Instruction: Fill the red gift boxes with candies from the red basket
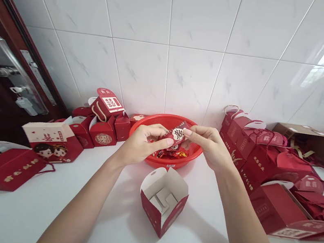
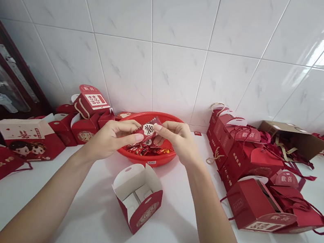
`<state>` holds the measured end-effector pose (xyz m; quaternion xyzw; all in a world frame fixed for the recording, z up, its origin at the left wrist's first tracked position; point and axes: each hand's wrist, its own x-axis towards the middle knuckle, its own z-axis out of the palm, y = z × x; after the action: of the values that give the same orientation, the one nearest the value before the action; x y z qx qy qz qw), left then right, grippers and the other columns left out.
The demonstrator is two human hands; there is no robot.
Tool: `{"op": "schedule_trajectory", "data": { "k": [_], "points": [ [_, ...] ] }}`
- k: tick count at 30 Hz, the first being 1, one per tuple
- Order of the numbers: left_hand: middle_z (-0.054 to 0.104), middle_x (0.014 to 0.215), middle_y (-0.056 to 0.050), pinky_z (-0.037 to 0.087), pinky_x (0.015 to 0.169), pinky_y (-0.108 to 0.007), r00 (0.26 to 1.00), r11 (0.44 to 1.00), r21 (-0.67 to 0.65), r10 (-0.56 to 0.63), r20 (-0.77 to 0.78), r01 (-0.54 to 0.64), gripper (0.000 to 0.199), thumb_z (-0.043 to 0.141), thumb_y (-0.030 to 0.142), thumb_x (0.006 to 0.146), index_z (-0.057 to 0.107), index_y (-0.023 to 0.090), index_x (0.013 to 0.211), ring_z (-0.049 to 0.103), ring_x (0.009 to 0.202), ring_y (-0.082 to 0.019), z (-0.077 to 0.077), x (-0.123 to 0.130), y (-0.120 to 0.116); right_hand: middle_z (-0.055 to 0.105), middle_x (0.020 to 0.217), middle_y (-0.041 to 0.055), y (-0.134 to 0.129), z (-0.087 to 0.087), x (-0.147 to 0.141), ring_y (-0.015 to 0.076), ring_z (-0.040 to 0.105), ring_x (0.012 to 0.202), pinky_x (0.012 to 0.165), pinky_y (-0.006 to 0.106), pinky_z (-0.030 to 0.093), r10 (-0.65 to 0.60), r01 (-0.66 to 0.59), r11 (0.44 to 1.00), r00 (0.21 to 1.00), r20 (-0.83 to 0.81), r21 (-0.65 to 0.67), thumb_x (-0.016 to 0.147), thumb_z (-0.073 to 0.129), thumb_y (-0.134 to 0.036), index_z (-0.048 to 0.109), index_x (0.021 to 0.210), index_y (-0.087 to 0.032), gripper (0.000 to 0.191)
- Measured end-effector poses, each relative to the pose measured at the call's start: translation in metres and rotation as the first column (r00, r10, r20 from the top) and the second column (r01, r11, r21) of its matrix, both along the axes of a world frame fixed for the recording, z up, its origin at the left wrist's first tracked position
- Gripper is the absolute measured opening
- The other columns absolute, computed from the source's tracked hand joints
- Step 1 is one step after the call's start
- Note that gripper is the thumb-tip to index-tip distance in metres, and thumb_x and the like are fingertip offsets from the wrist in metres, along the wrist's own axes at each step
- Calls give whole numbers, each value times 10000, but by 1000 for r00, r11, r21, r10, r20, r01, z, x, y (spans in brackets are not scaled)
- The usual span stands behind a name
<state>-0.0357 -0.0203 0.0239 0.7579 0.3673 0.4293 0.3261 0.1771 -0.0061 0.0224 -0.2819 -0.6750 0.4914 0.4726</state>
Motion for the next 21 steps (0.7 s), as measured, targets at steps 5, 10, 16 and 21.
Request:
{"op": "schedule_trajectory", "data": {
  "k": [5,10,16,21],
  "points": [
    [673,846,-30,463,751,-297,998,998,50,35,-57,-32,237,682,375,866,750,192,732,593,804,-172,5,-1,-2,667,668,32,3,-1,-2,141,596,635,690,293,476,86,-96,985,993,-75,-141,774,794,-485,714,672,-165,346],
    [652,774,-21,455,711,-285,995,991,101,95,-22,-92,287,669,408,870,712,189,690,569,756,-162,5,-1,-2,689,716,42,4,-2,-5,146,609,662,689,291,478,22,-35,989,995,-93,-144,782,782,-497,744,739,-168,333],
    [658,827,-17,460,711,-279,991,986,97,136,-3,-135,235,736,400,819,707,196,705,566,774,-157,2,0,-1,730,819,58,4,-4,-5,155,610,713,750,308,474,-71,68,996,995,-75,-53,837,734,-482,781,791,-182,307],
    [662,838,-24,472,728,-293,987,979,123,162,22,-164,194,722,352,805,692,196,693,574,804,-170,0,1,0,724,740,67,2,-1,-5,176,632,698,720,314,480,-89,82,992,994,-68,-97,789,761,-479,764,719,-174,313]
  ]
}}
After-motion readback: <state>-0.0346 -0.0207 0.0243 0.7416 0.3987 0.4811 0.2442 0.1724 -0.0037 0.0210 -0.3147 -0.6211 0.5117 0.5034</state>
